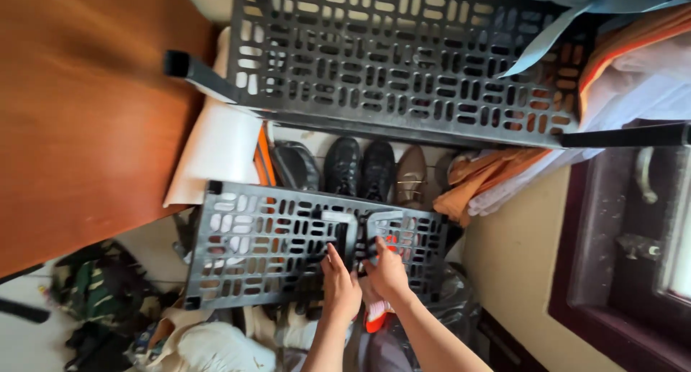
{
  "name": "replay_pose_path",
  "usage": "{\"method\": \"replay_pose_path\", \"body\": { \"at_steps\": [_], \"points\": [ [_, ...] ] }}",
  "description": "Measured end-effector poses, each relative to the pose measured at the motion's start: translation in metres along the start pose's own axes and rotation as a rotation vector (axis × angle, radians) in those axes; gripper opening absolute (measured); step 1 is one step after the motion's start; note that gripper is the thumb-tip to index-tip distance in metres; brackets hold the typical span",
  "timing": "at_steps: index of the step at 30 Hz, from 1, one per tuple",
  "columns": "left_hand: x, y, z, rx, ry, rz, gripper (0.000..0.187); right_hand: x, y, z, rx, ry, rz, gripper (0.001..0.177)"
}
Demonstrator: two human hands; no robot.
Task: The person is removing shoes and disassembling a plastic shoe rack.
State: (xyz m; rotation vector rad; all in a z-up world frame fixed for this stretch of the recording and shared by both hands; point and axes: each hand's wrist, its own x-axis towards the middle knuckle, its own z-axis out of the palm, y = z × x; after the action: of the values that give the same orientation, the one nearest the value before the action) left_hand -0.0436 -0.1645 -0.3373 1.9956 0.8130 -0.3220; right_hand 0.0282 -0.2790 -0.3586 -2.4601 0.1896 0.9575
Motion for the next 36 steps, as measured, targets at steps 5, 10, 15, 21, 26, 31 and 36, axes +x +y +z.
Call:
{"method": "replay_pose_path", "body": {
  "at_steps": [5,10,15,21,26,31,36],
  "points": [
    [-0.002,0.003,0.023,0.086,-0.089,0.016,0.082,0.018,0.047,-0.006,0.067,0.051,-0.208,0.064],
    [-0.010,0.020,0.016,0.168,-0.154,-0.028,0.069,0.023,0.057,-0.024,0.039,-0.007,0.023,0.035],
    [-0.017,0.016,0.022,0.189,-0.188,-0.083,0.064,0.018,0.059,-0.042,0.120,0.171,0.228,0.028],
    [-0.019,-0.007,0.033,0.213,-0.187,-0.092,0.063,0.026,0.073,-0.032,0.189,0.168,0.228,0.029],
    [-0.019,-0.024,0.031,0.172,-0.125,-0.082,0.059,0.016,0.061,-0.020,0.231,0.161,0.221,0.027],
    [-0.011,-0.011,-0.002,0.048,0.107,0.056,0.038,0.003,0.035,-0.022,0.410,0.142,0.133,0.029],
    [0.034,0.065,-0.114,-0.155,0.511,0.233,0.020,0.011,-0.062,-0.077,0.301,0.214,-0.462,0.019]
  ]
}}
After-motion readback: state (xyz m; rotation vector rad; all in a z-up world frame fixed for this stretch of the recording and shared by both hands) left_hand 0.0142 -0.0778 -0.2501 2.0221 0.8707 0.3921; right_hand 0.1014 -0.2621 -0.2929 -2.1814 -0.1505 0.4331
